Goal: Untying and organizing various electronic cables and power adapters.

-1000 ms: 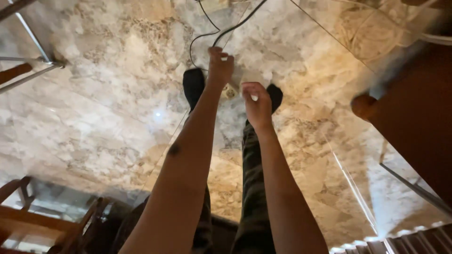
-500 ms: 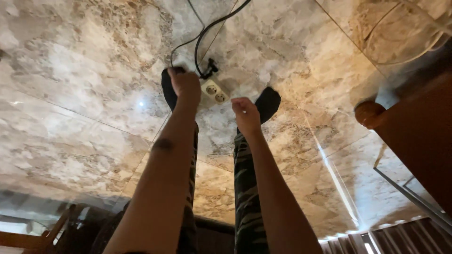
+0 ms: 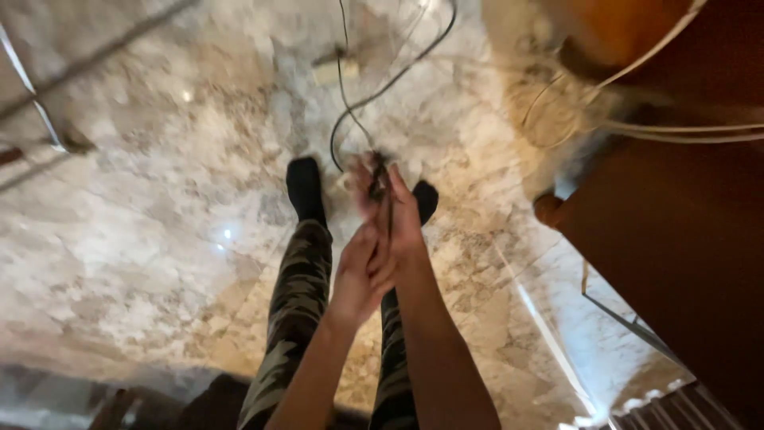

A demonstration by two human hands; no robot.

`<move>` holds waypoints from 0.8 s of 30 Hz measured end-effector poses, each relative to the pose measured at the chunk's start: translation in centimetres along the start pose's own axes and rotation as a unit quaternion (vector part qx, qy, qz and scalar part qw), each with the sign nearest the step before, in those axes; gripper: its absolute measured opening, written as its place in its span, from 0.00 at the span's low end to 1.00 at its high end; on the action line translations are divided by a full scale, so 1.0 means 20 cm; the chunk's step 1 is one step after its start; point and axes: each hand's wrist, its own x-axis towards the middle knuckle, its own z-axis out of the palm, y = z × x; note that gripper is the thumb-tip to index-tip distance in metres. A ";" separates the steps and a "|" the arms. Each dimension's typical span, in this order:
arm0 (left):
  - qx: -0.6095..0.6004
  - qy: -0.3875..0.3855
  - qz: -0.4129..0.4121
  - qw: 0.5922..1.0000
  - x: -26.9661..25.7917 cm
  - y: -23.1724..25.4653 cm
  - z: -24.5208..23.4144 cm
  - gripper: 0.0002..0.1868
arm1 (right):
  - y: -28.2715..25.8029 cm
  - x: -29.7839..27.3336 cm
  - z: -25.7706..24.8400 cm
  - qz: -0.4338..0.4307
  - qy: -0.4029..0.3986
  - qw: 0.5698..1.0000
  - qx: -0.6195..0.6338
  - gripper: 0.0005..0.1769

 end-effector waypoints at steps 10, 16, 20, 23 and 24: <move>0.177 0.311 -0.016 0.934 -0.19 0.25 0.07 0.19 | -0.15 -0.83 0.87 -0.148 0.061 0.918 -0.363 0.18; 0.029 0.163 -0.077 0.983 -0.24 0.44 0.62 0.32 | 0.02 -1.53 1.06 -0.135 -0.055 0.864 -0.483 0.08; 0.312 0.063 -0.027 0.948 -0.43 0.35 0.79 0.24 | -0.02 -1.73 1.03 -0.177 -0.021 0.849 -0.498 0.14; 0.510 -0.045 0.049 0.857 -0.75 0.34 1.04 0.21 | -0.17 -1.74 1.17 -0.192 0.101 0.904 -0.368 0.22; 0.581 -0.139 0.106 0.795 -0.87 0.33 1.11 0.20 | -0.23 -1.75 1.25 -0.157 0.163 0.933 -0.281 0.26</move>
